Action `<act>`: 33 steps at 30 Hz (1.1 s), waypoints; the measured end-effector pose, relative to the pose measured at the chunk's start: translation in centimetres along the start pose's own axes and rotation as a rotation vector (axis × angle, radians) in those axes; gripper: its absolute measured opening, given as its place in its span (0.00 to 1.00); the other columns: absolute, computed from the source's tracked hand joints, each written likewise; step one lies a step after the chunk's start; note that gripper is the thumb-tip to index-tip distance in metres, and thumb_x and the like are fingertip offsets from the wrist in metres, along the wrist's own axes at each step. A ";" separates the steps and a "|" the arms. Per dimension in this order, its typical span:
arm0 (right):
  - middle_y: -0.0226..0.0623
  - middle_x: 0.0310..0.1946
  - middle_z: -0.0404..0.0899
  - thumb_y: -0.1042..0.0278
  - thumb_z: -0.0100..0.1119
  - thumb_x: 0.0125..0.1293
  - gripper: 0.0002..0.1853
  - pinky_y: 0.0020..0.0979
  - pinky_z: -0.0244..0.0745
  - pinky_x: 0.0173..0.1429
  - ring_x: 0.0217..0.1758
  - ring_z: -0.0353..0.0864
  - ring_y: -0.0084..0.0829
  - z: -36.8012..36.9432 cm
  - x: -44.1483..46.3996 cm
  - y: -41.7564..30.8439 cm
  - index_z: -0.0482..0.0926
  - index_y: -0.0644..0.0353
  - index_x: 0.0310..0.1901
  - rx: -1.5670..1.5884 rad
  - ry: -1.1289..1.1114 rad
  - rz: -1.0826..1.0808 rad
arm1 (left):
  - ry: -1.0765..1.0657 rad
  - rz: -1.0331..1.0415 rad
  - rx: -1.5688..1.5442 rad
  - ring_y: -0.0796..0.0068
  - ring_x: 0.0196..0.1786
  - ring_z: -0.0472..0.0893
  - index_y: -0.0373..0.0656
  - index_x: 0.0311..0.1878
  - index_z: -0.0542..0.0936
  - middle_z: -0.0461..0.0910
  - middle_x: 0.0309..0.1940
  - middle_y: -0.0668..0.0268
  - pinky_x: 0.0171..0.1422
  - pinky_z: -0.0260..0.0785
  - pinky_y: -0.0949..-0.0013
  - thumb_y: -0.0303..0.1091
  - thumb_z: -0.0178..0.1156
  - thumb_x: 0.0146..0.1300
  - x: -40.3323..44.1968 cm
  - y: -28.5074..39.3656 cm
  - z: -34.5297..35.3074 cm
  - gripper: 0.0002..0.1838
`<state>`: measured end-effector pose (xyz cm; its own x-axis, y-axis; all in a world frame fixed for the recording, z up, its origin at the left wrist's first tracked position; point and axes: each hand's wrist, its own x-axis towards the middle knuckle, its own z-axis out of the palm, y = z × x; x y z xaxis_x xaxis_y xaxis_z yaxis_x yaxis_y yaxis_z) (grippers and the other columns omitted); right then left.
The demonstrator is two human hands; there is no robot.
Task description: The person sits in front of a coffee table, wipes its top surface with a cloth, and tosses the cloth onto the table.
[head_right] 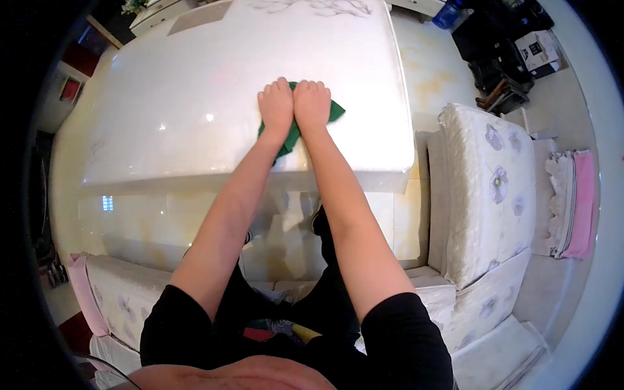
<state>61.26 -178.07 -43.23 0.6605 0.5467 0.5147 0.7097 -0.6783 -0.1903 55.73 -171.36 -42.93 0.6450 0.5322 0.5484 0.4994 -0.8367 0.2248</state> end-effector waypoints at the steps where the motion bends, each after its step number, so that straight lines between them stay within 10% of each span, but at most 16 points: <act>1: 0.34 0.29 0.80 0.60 0.50 0.64 0.10 0.39 0.69 0.44 0.39 0.77 0.35 0.8 1.1 0.0 0.77 0.54 0.29 -0.001 0.016 -0.001 | 0.013 -0.001 -0.009 0.63 0.37 0.76 0.45 0.35 0.73 0.76 0.29 0.63 0.43 0.63 0.58 0.47 0.56 0.61 1.0 -0.4 0.8 0.14; 9: 0.35 0.34 0.79 0.61 0.52 0.61 0.08 0.39 0.69 0.44 0.40 0.77 0.36 5.7 9.2 0.8 0.76 0.54 0.34 0.014 0.114 0.000 | 0.115 0.167 0.072 0.63 0.35 0.77 0.45 0.35 0.72 0.76 0.29 0.64 0.40 0.66 0.58 0.41 0.54 0.62 9.1 -2.8 6.4 0.09; 21: 0.37 0.37 0.74 0.62 0.55 0.56 0.11 0.41 0.65 0.48 0.45 0.72 0.38 -1.1 -2.6 -1.8 0.75 0.54 0.40 0.036 0.050 0.047 | 0.024 0.254 -0.095 0.60 0.49 0.76 0.40 0.47 0.75 0.77 0.44 0.58 0.51 0.69 0.59 0.36 0.52 0.64 -2.8 -2.5 -2.2 0.13; 33: 0.33 0.41 0.72 0.59 0.57 0.57 0.16 0.39 0.63 0.45 0.46 0.69 0.36 -8.1 -11.0 -4.7 0.75 0.57 0.44 0.009 0.000 -0.086 | -0.184 0.132 -0.173 0.61 0.74 0.58 0.42 0.68 0.66 0.64 0.69 0.59 0.76 0.47 0.56 0.39 0.47 0.69 -14.2 -3.6 -8.3 0.25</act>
<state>48.63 -184.85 -41.25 0.5969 0.6026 0.5297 0.7661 -0.6242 -0.1532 39.98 -177.00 -44.86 0.7997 0.4185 0.4305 0.3081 -0.9015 0.3040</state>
